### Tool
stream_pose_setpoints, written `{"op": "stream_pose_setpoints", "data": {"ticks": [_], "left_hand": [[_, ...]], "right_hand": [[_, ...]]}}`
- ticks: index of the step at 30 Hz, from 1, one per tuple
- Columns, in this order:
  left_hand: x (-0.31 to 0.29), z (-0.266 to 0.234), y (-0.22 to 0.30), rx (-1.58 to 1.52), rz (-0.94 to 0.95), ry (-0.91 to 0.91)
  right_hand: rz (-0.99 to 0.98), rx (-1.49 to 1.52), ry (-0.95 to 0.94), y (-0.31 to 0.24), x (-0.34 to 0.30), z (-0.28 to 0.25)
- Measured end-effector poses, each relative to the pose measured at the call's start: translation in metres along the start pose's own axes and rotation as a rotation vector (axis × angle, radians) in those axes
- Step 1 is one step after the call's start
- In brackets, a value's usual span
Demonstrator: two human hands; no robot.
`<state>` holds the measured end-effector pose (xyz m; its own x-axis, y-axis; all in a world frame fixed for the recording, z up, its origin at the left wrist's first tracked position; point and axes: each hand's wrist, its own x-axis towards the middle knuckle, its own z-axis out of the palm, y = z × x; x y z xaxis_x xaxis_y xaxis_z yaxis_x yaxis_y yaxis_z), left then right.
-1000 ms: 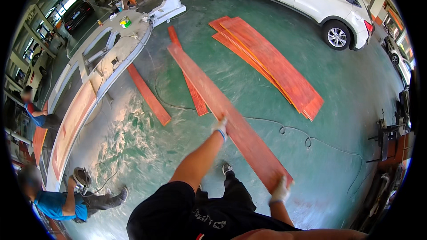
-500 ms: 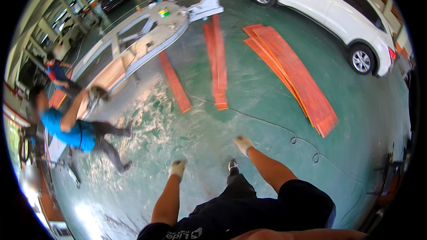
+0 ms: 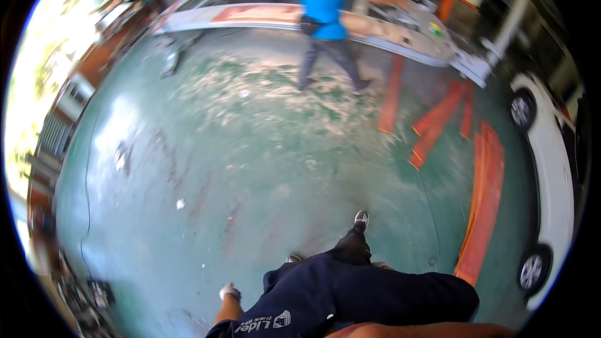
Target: The person assists two coworkers in a workshop by lifting and positioning a large red wooden board onto a white vehicle body. The person then uses a tape measure and a marker to measure and mark lines on the board while it is held in place by the coworkers.
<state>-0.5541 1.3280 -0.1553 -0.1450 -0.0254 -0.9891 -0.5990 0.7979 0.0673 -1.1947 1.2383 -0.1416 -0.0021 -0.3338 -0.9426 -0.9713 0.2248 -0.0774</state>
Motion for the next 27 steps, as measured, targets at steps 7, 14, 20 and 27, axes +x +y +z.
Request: {"op": "stream_pose_setpoints", "data": {"ticks": [7, 14, 20, 27], "left_hand": [[0.035, 0.098, 0.173, -2.281, -0.600, 0.387], [0.062, 0.126, 0.149, -3.950, -0.708, 0.493], [-0.027, 0.195, 0.136, -4.003, -0.963, 0.733], [-0.078, 0.311, 0.104, -4.023, -1.649, 1.395]], "right_hand": [[0.026, 0.922, 0.492, -0.186, 0.061, -0.147], [-0.231, 0.513, 0.466, -0.391, 0.078, -0.218], [-0.078, -0.321, 0.355, -0.610, 0.108, -0.141], [-0.699, -0.292, 0.235, -0.948, 0.068, -0.058]]}}
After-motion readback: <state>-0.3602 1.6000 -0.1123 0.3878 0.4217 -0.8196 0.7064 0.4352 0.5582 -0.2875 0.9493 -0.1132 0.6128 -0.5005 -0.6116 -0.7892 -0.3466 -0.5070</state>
